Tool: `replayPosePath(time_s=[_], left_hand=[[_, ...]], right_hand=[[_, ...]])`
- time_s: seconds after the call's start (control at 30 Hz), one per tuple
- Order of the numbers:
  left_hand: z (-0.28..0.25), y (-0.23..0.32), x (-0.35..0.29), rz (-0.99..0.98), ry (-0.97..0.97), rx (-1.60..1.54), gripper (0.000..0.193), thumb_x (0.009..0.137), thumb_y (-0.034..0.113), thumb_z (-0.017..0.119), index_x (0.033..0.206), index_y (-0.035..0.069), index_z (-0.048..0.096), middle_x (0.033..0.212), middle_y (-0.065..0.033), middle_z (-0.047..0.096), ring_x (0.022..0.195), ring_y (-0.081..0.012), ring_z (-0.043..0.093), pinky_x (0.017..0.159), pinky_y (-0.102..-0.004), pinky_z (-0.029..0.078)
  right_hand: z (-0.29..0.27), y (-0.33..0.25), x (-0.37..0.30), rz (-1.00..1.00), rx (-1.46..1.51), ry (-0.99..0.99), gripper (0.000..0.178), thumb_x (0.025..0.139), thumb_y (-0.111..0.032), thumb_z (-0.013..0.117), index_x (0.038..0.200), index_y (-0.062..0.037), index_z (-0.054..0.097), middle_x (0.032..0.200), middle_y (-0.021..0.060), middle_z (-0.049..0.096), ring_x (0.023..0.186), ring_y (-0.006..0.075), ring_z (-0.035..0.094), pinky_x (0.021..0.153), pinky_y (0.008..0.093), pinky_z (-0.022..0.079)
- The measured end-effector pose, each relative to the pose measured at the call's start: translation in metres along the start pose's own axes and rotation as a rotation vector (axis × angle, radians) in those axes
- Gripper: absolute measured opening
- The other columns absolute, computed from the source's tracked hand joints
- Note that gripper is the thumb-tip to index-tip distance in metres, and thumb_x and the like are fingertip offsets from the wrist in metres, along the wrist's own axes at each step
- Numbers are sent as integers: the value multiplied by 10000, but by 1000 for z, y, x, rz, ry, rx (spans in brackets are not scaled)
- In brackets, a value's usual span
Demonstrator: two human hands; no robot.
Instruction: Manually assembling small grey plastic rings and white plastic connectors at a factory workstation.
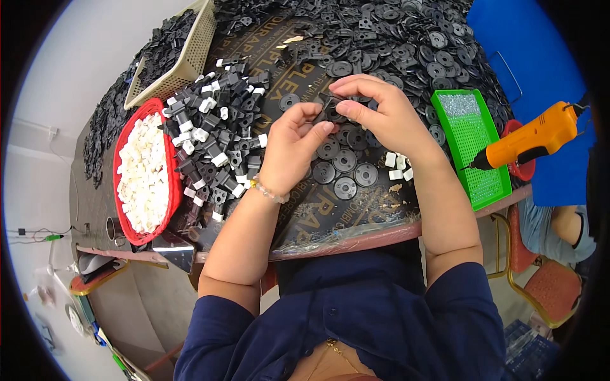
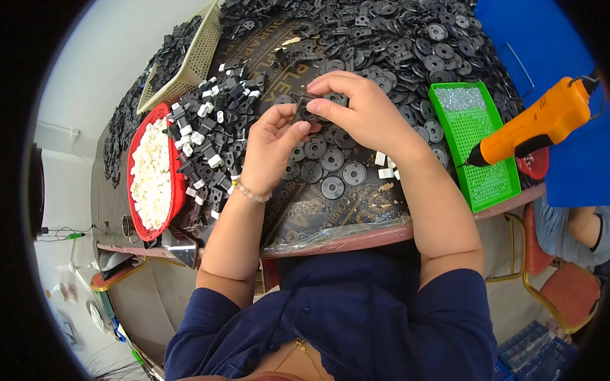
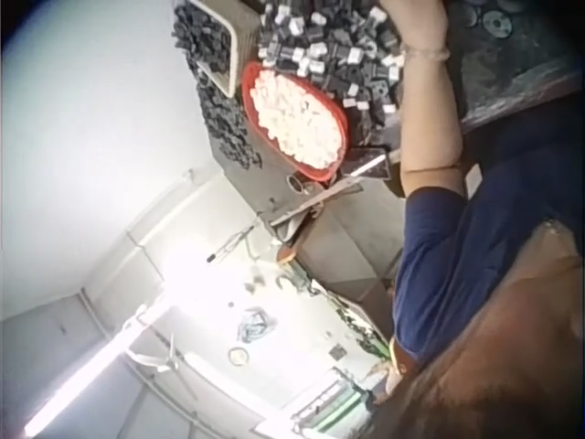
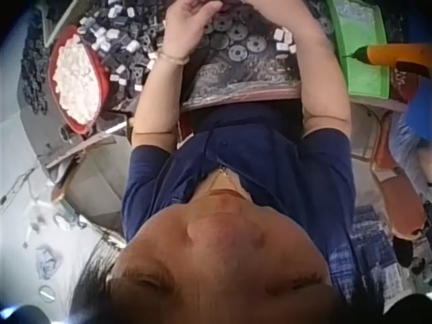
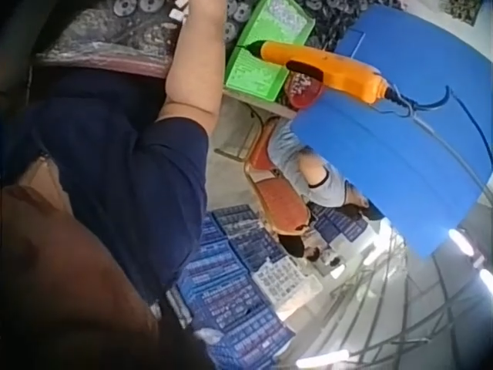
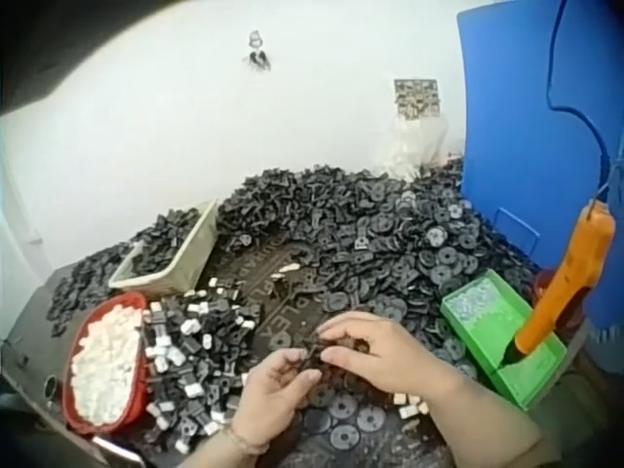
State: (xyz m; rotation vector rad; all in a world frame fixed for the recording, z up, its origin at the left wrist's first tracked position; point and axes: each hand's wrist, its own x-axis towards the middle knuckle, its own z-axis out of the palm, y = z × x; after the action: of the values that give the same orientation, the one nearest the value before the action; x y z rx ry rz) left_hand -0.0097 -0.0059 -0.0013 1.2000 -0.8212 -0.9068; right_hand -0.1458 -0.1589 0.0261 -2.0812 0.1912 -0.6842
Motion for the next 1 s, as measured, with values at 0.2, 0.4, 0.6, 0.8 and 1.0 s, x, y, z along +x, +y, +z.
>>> replayPosePath(time_s=[0.2, 0.4, 0.6, 0.8, 1.0], left_hand=[[-3, 2, 0, 29, -9, 145, 168, 923, -9, 635, 1081, -48, 594, 1021, -88, 680, 916, -150, 669, 839, -280, 559], [-1, 6, -3, 77, -2, 186, 224, 918, 10, 658, 1115, -66, 584, 968, -69, 690, 878, -122, 685, 752, -215, 532], [1, -6, -1, 145, 106, 159, 258, 910, -25, 651, 1159, -73, 602, 991, -77, 706, 904, -130, 693, 789, -227, 548], [2, 4, -6, 180, 90, 297, 231, 913, 6, 662, 1130, -66, 625, 995, -86, 717, 886, -100, 687, 763, -215, 543], [5, 12, -3, 95, 119, -28, 180, 925, 37, 653, 1086, -31, 611, 976, -94, 725, 904, -148, 701, 765, -239, 531]], right_hand=[[-1, -12, -2, 184, 114, 13, 239, 882, -163, 691, 1030, 22, 661, 965, 54, 664, 926, 128, 596, 825, 292, 476], [0, -15, -5, 233, 158, 16, 232, 886, -157, 692, 1030, 22, 659, 952, 41, 661, 905, 113, 592, 801, 279, 479], [-2, -14, -4, 145, 217, 13, 248, 878, -140, 702, 1066, 17, 665, 983, 44, 669, 908, 112, 602, 802, 271, 490], [-2, -18, -8, 24, 65, 49, 243, 880, -147, 705, 1057, 15, 667, 1002, 44, 674, 913, 118, 608, 810, 271, 492], [-38, -20, -9, 337, -356, -50, 268, 842, -230, 725, 932, 16, 669, 835, 104, 685, 782, 173, 653, 713, 305, 509]])
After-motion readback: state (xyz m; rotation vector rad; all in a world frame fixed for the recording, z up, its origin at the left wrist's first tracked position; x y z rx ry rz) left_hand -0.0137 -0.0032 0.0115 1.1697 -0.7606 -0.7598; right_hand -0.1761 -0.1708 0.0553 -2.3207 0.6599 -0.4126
